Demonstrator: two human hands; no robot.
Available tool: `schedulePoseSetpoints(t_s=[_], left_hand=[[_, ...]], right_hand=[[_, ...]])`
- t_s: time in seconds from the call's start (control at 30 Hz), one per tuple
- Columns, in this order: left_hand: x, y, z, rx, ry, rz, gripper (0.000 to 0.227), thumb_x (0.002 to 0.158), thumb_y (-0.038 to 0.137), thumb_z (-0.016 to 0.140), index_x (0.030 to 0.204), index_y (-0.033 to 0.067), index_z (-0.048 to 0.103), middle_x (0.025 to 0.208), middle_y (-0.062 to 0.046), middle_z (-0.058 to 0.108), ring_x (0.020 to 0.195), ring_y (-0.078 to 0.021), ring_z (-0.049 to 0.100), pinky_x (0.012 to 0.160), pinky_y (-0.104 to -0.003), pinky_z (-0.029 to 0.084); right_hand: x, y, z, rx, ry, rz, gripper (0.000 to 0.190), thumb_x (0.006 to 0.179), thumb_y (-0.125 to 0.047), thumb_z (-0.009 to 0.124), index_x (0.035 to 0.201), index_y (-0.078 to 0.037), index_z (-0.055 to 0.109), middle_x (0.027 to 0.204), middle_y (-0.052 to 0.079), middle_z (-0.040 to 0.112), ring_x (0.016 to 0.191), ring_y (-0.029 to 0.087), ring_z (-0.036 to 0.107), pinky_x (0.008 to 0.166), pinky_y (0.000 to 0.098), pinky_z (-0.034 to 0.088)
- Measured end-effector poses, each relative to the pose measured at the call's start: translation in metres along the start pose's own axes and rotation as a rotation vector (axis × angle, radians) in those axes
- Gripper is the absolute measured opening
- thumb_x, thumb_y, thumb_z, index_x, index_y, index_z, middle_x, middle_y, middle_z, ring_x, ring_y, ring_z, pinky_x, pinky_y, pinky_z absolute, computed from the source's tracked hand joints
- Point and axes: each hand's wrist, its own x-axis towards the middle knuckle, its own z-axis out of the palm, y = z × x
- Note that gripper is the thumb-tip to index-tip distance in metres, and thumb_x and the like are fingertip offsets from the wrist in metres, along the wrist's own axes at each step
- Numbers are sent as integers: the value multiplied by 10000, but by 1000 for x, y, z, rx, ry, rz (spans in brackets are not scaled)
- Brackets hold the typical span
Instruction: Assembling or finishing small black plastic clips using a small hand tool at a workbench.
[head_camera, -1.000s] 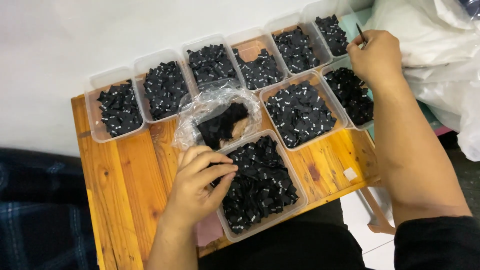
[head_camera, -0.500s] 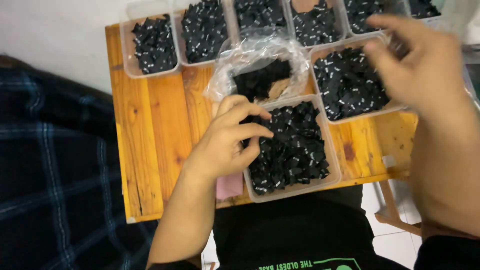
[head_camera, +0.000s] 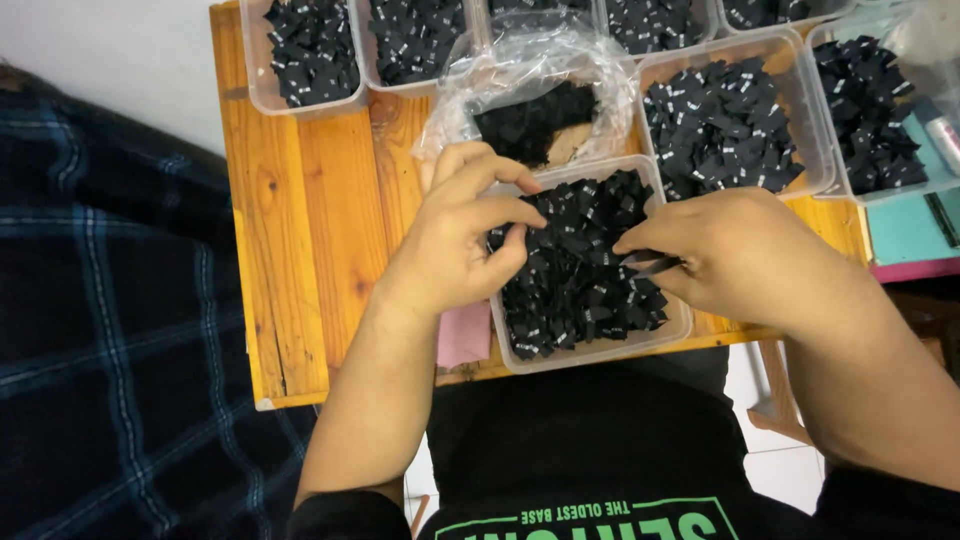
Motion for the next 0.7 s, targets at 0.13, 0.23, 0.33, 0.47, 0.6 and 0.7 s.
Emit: schedulePoseSetpoints(t_s=[0.13,0.23,0.33,0.47,0.6,0.7], left_hand=[[1,1,0,-41,42,-8,149,858,7,661,918,118,740,1107,-15,647,1125,-306,480,1044,-486,398],[1,-1,-1,-47,72,-5,162,878,-7,668,924,135,733,1088,2,649,1099,-293,488,1035,-475,406],[1,0,-2,-68,92,8,190,874,-34,666,931,138,724,1086,-3,647,1074,-284,490,1018,-452,415],[4,4,-3,-88,103,19,197,874,-42,660,928,137,723,1068,-13,645,1075,-281,496,1009,-450,421],[5,8,-4,-101,134,36,195,874,-54,676,928,129,716,1058,-27,663,1039,-287,518,993,-441,433],[9,19,-8,-172,148,7,151,890,-52,658,911,83,723,970,-58,674,938,-235,608,913,-384,478]], right_hand=[[-2,0,14,-177,-51,41,236,854,-291,750,1085,-241,767,844,-78,734,776,195,714,588,412,539],[-1,1,23,-252,-55,27,266,784,-285,790,1046,-251,758,840,-57,731,785,227,711,666,413,555],[0,0,29,-369,-31,-15,295,742,-227,761,1036,-234,754,835,-64,726,788,226,715,684,402,567],[4,-4,27,-310,-57,115,270,777,-268,725,1043,-245,765,935,-67,768,843,239,736,694,434,571],[16,-28,0,245,50,396,110,884,-250,726,921,-172,793,773,-34,769,658,123,662,680,296,483],[14,-24,-2,610,157,461,82,925,-176,766,880,-109,754,617,-72,479,585,55,440,618,227,398]])
